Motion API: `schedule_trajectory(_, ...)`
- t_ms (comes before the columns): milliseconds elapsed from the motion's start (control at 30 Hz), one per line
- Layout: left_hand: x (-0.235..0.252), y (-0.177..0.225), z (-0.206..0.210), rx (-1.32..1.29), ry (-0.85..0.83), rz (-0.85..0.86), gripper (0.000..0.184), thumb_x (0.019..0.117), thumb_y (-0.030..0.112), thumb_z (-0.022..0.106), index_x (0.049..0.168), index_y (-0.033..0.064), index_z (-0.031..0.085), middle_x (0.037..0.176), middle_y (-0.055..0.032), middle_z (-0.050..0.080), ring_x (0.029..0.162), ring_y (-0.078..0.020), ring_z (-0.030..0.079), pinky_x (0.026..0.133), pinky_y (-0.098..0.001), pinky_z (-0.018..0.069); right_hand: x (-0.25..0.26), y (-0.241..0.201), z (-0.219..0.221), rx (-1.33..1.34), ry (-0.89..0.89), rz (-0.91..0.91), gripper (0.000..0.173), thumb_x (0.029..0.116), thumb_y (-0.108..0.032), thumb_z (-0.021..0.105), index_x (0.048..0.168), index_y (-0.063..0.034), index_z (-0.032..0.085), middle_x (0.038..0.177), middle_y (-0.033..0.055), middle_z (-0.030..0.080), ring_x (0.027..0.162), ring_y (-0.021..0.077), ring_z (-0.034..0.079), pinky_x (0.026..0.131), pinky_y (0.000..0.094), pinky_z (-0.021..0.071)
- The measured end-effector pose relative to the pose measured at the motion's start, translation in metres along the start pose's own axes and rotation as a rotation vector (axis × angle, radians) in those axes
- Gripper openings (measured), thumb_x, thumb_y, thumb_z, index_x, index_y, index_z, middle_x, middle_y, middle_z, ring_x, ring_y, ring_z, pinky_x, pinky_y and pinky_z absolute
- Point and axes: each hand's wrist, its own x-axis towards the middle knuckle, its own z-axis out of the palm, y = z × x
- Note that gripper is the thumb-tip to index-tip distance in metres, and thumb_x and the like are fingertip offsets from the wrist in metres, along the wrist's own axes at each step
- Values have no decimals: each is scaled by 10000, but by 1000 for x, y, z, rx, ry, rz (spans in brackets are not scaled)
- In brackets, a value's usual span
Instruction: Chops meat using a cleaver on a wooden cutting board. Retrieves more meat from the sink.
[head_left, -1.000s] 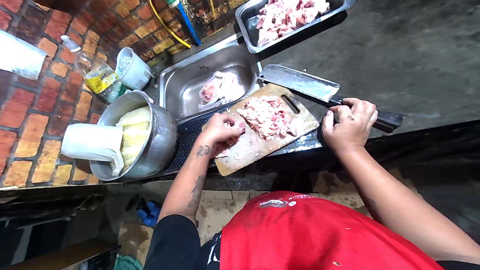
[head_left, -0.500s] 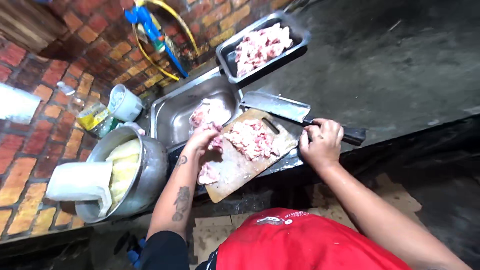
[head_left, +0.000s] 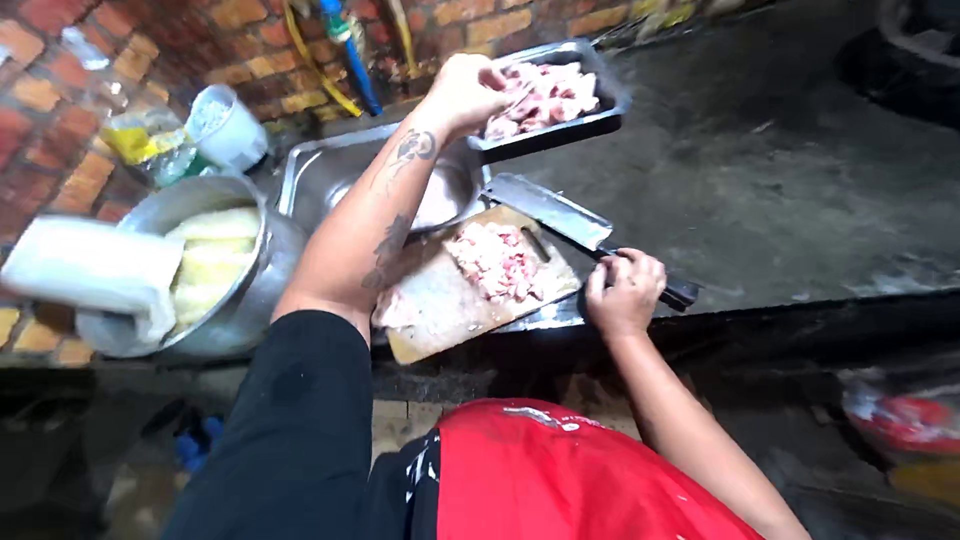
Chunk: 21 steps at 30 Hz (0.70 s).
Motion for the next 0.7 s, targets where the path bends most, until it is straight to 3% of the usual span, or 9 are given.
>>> schedule_trajectory(67,-43,-24,-10,133,-168,-12,306,981,109,661,1284,67,661,1215,-100,690,988,-173,695,848,-372,588,-1,1,-1,-18,-59,9,407,1003,-275,498,1219,0,705,1416,280,566,1343,501,495,1147,639,330)
schedule_trajectory(133,-89,-55,-20,245,-314,-59,304,952,51,680,1256,59,672,1188,-118,706,961,-214,703,826,-415,589,2,-3,-2,-29,-102,20,438,993,-278,514,1288,7,668,1453,311,516,1372,516,454,1164,638,292)
schedule_trajectory(233,-151,-105,-20,364,-495,-152,339,900,33,758,1233,30,700,1191,-162,713,1095,-303,687,994,-509,526,11,-9,-7,-92,-179,79,505,939,-246,562,1378,-1,599,1477,318,488,1406,515,417,1164,643,268)
schedule_trajectory(300,-187,-135,-8,314,-549,-272,404,900,99,792,1275,10,670,1201,-192,699,1091,-328,682,972,-525,528,25,-18,-21,-156,-323,137,568,932,-229,609,1439,15,532,1474,326,483,1413,518,402,1142,664,281)
schedule_trajectory(367,-210,-153,6,241,-508,-359,493,905,207,811,1316,-2,635,1202,-205,684,1099,-328,666,986,-522,514,47,-27,-35,-190,-504,220,570,968,-228,644,1458,31,513,1483,349,454,1417,530,383,1123,694,289)
schedule_trajectory(433,-223,-159,17,174,-414,-421,550,875,214,840,1325,-13,619,1163,-215,674,1089,-334,655,999,-524,506,67,-26,-40,-204,-646,271,509,976,-257,678,1392,22,585,1448,356,491,1393,528,425,1094,709,336)
schedule_trajectory(533,-227,-161,31,198,-331,-474,473,820,217,877,1177,-27,684,1115,-232,685,1075,-375,655,963,-585,507,82,-23,-45,-185,-741,239,460,970,-235,717,1313,58,626,1335,362,585,1314,504,527,1079,688,379)
schedule_trajectory(633,-226,-163,42,266,-323,-390,383,834,241,852,1059,-31,705,1163,-230,652,1163,-388,599,1040,-580,445,82,-23,-47,-180,-748,238,464,965,-206,722,1300,94,607,1321,370,581,1301,501,532,1078,669,386)
schedule_trajectory(700,-226,-158,46,255,-314,-346,292,830,163,839,1011,-20,699,1068,-204,666,1055,-359,632,954,-556,490,81,-26,-50,-189,-715,246,491,942,-224,748,1280,103,606,1305,361,592,1288,486,549,1069,659,401)
